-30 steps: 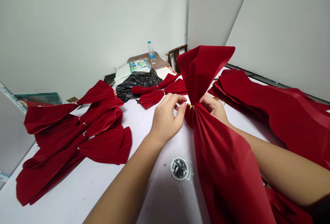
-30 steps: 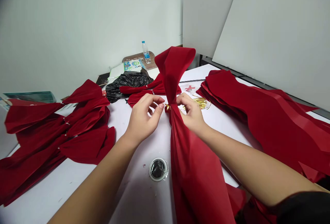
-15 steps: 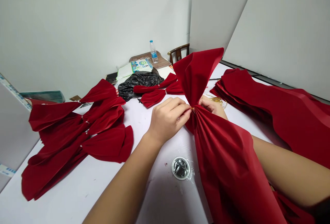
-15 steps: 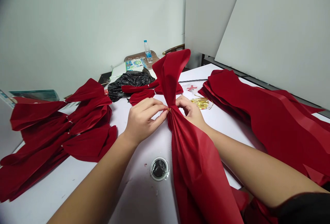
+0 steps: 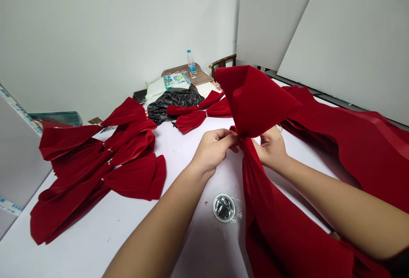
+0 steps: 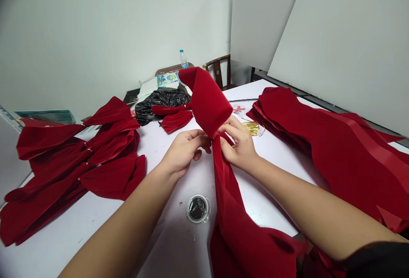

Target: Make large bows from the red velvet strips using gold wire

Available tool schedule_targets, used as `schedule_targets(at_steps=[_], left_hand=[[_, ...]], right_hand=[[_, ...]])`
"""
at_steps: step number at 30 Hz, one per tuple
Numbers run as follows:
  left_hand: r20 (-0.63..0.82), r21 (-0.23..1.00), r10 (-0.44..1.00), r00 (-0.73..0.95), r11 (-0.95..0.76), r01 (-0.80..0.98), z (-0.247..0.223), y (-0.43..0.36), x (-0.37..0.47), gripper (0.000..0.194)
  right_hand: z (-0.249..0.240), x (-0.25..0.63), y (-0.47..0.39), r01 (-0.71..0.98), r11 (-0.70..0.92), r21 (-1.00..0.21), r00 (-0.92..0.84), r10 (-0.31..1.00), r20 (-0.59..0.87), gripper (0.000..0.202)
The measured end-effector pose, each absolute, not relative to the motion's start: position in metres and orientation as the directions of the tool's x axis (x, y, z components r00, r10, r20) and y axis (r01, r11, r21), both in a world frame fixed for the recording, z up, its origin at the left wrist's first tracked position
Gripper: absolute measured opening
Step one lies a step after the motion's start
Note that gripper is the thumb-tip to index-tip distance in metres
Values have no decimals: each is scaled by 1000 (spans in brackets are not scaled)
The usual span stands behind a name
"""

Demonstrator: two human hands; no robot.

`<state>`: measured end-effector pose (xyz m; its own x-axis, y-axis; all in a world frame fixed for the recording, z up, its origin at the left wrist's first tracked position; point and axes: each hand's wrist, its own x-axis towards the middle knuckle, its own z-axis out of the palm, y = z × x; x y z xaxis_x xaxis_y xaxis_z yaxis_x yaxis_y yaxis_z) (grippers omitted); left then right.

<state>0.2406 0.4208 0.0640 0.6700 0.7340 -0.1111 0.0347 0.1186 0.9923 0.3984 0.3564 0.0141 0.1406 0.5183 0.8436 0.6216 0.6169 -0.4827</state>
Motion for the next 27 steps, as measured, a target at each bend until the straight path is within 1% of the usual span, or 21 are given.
schedule_targets(at_steps=[1,2,3,4,5,6,7,8,9,10,11,12,14,17,19,23,27], left_hand=[[-168,983,705,689,171,65,66,421,239,10],[-179,982,688,704,165,88,67,422,238,10],[-142,990,685,715,100,100,69,423,236,11],[-61,995,693,719,-14,98,69,424,234,13],[60,983,706,706,-164,80,69,425,232,14],[208,941,708,675,-332,58,69,426,230,15],[363,865,683,634,-500,44,67,428,228,15],[507,755,623,595,-655,43,65,429,226,15],[624,622,532,572,-782,48,62,431,224,15],[705,482,424,569,-875,54,60,433,223,16],[746,357,320,583,-933,55,58,434,222,17],[762,262,240,602,-964,52,56,435,221,17],[778,160,158,608,-986,52,53,437,220,15],[797,89,109,595,-994,63,54,438,218,12],[794,28,61,604,-998,63,56,439,217,11],[766,-94,-21,643,-992,79,62,441,213,10],[715,-151,-35,698,-983,105,65,440,211,13]], right_hand=[[14,398,356,628,620,-471,129,514,848,10],[15,398,356,623,621,-476,127,521,844,8],[16,398,356,603,620,-502,138,539,831,6],[16,397,357,569,613,-547,162,569,806,4],[17,397,357,525,601,-603,194,605,772,6],[18,396,358,473,584,-659,227,642,732,11],[19,396,358,419,568,-708,255,675,692,18],[20,395,359,367,553,-748,273,704,655,25],[20,395,359,322,538,-779,279,732,621,30],[21,395,359,284,524,-803,279,757,592,33],[21,396,359,252,509,-823,275,778,565,35],[22,396,359,227,494,-839,272,795,542,36],[22,396,358,183,473,-862,262,821,507,36],[21,396,358,108,454,-884,233,853,467,36],[20,397,359,88,437,-895,207,871,445,37],[20,396,359,133,421,-898,183,879,439,37],[22,395,358,170,432,-886,129,881,454,37]])
